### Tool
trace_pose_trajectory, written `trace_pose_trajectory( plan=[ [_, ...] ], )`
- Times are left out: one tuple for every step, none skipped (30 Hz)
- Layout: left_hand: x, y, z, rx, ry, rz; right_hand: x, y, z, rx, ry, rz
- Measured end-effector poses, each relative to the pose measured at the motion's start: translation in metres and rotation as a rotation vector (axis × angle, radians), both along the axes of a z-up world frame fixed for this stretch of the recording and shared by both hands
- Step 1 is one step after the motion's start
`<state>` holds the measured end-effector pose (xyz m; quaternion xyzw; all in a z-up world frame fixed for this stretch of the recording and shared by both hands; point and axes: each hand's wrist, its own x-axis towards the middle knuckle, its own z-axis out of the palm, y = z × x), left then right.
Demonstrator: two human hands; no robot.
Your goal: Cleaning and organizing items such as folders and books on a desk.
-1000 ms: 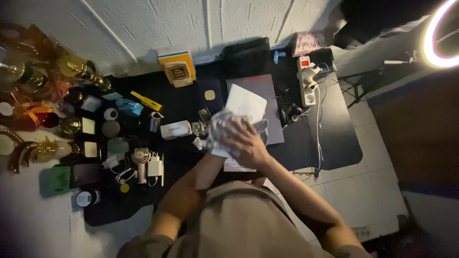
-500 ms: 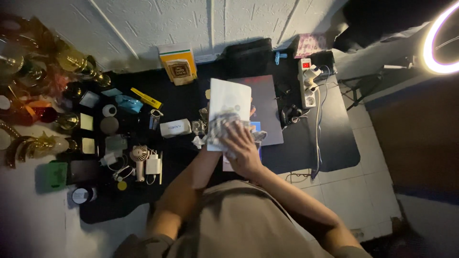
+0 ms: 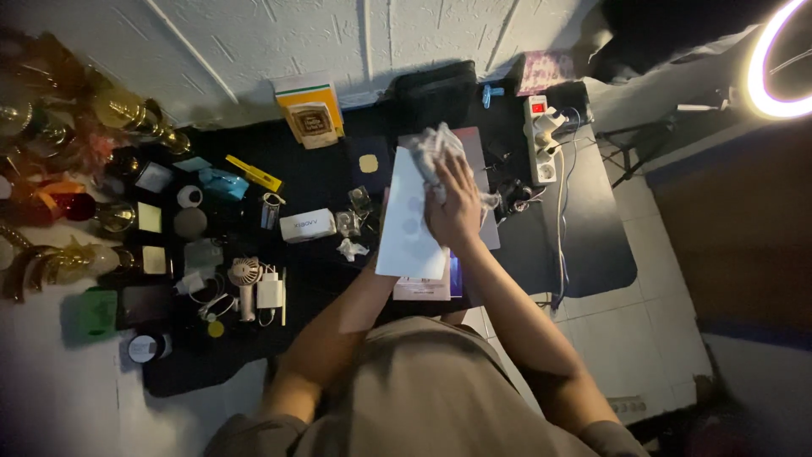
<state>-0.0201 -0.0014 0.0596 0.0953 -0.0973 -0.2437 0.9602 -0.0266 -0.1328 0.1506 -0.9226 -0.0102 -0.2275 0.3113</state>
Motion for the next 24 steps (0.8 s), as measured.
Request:
trace_pose_trajectory(
  plan=[
    [0.001,0.004,0.001,0.001,0.007,-0.005,-0.001,-0.001,0.0,0.002,0.0,0.001],
    [0.001,0.007,0.002,0.003,0.017,-0.012,-0.004,-0.004,-0.001,0.126,0.039,-0.072],
    [0.0,0.01,0.002,0.004,0.027,-0.018,-0.007,-0.006,-0.002,0.251,0.08,-0.145],
    [0.0,0.013,0.003,0.005,0.036,-0.025,-0.01,-0.014,-0.008,0.252,0.081,-0.146],
    [0.0,0.017,0.003,0.007,0.045,-0.032,-0.012,-0.022,-0.015,0.435,0.232,-0.18],
    [0.001,0.021,0.003,0.009,0.053,-0.038,-0.014,-0.03,-0.021,0.619,0.382,-0.21],
    [0.001,0.026,0.005,0.011,0.061,-0.044,-0.015,-0.046,-0.052,0.621,0.383,-0.21],
    [0.001,0.03,0.007,0.013,0.07,-0.052,-0.018,-0.061,-0.082,0.661,0.29,-0.189],
    [0.001,0.033,0.008,0.015,0.079,-0.059,-0.02,-0.077,-0.112,0.7,0.197,-0.168],
    [0.0,0.037,0.006,0.016,0.091,-0.067,-0.03,-0.082,-0.095,0.702,0.201,-0.17],
    [-0.002,0.04,0.003,0.018,0.103,-0.075,-0.041,-0.087,-0.077,0.891,0.287,-0.188],
    [-0.003,0.044,-0.001,0.019,0.113,-0.082,-0.051,-0.092,-0.059,1.08,0.373,-0.204],
    [-0.002,0.045,0.0,0.021,0.123,-0.09,-0.059,-0.109,-0.076,1.081,0.375,-0.206],
    [-0.001,0.046,0.0,0.022,0.134,-0.097,-0.068,-0.126,-0.093,1.161,0.307,-0.207],
    [0.0,0.046,0.0,0.022,0.146,-0.104,-0.077,-0.144,-0.11,1.24,0.237,-0.209],
    [-0.001,0.048,0.002,0.022,0.158,-0.112,-0.085,-0.165,-0.136,1.24,0.241,-0.214],
    [-0.001,0.048,0.003,0.022,0.171,-0.12,-0.093,-0.186,-0.162,1.219,0.218,-0.246],
    [-0.002,0.048,0.002,0.022,0.185,-0.128,-0.103,-0.208,-0.189,1.197,0.196,-0.279],
    [-0.004,0.048,0.0,0.022,0.198,-0.135,-0.111,-0.215,-0.193,1.197,0.201,-0.284],
    [-0.004,0.048,-0.001,0.022,0.211,-0.146,-0.118,-0.224,-0.196,1.148,0.244,-0.356],
    [-0.004,0.047,-0.002,0.022,0.225,-0.156,-0.125,-0.232,-0.199,1.099,0.288,-0.427],
    [-0.004,0.047,-0.003,0.023,0.236,-0.164,-0.127,-0.236,-0.201,1.099,0.29,-0.43],
    [-0.004,0.048,-0.003,0.023,0.247,-0.172,-0.129,-0.239,-0.203,0.905,0.31,-0.492],
    [-0.004,0.048,-0.004,0.023,0.258,-0.178,-0.13,-0.242,-0.205,0.71,0.329,-0.547]
  ],
)
